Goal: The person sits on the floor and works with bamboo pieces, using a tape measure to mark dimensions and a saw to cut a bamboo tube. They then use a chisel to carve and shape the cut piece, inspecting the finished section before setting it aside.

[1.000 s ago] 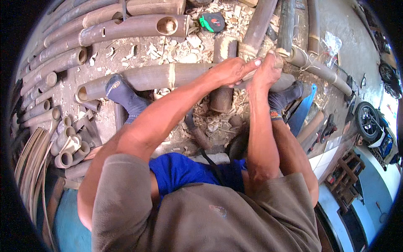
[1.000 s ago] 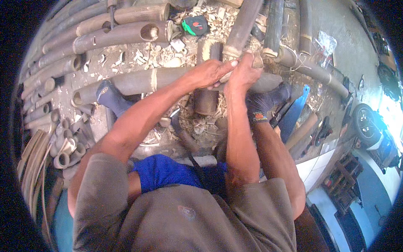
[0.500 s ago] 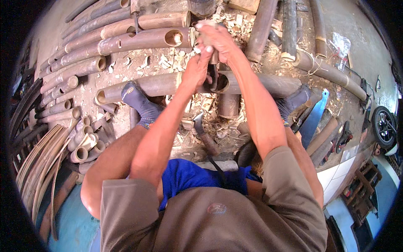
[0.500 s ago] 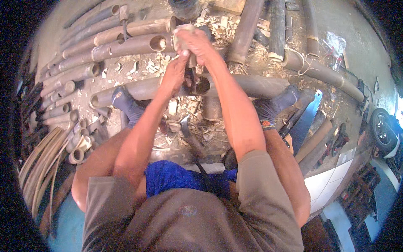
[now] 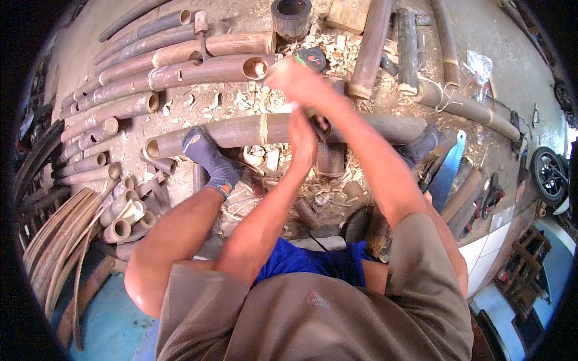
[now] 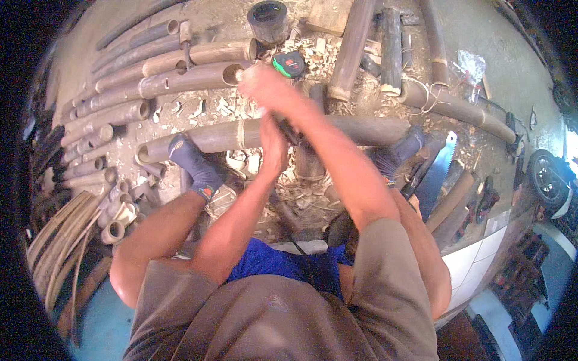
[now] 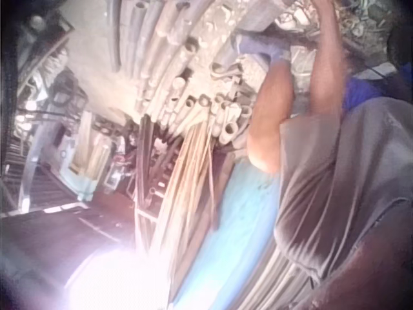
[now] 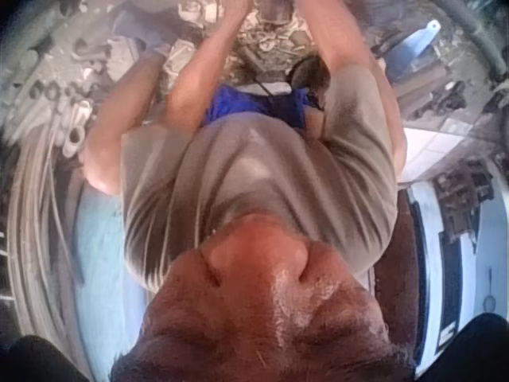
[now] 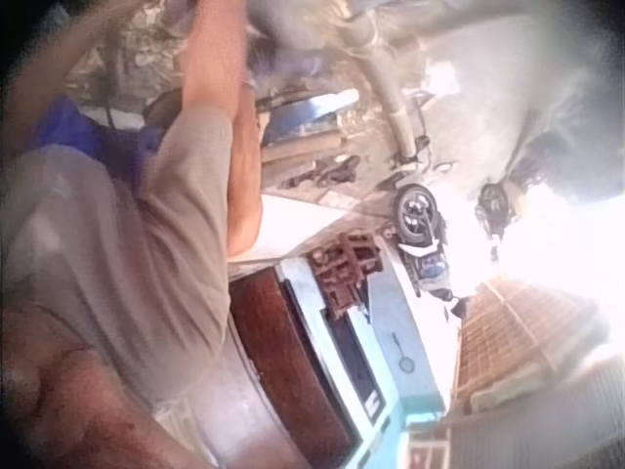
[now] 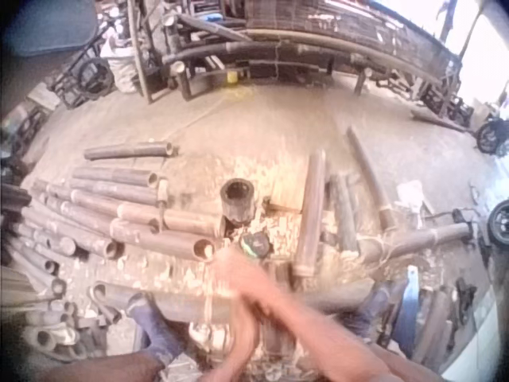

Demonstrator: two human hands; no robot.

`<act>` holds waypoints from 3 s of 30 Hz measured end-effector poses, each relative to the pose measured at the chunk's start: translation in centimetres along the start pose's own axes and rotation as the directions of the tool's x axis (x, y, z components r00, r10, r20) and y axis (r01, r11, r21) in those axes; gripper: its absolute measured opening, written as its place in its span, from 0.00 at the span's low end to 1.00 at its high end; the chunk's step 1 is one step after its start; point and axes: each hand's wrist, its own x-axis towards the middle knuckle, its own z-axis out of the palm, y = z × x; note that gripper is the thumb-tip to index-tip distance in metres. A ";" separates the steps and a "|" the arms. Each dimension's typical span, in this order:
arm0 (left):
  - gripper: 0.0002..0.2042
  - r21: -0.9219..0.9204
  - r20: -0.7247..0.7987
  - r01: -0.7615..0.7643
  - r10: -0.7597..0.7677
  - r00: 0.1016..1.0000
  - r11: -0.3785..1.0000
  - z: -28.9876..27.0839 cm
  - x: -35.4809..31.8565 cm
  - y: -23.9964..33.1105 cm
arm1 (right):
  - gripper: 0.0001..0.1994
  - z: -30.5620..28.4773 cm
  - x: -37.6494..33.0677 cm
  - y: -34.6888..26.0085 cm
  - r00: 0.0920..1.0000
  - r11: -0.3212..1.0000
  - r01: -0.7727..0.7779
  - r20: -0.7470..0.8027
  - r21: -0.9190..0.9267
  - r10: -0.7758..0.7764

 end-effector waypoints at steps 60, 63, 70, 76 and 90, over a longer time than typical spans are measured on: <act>0.42 0.741 0.667 -0.671 -0.075 0.741 -0.039 -10.2 5.6 4.2 | 0.30 0.4 -22.6 -4.4 0.840 0.819 -0.541 0.071 0.192 0.538; 0.41 0.758 0.646 -0.651 -0.093 0.758 -0.040 -10.9 5.7 4.2 | 0.34 0.1 -22.9 -8.2 0.922 0.897 -0.378 -0.002 -0.228 0.388; 0.42 0.759 0.647 -0.650 -0.081 0.759 -0.027 -10.8 5.5 4.0 | 0.36 -0.6 -24.0 -8.8 0.905 0.494 -0.016 0.198 -0.869 0.377; 0.43 0.753 0.657 -0.658 -0.042 0.752 -0.005 -11.0 5.9 3.8 | 0.37 -2.7 -25.4 -9.4 0.778 0.348 0.099 0.290 -0.932 0.557; 0.42 0.753 0.658 -0.658 -0.036 0.752 -0.009 -10.6 6.0 3.4 | 0.29 -1.6 -23.0 -8.7 0.922 0.328 0.090 0.203 -0.940 0.330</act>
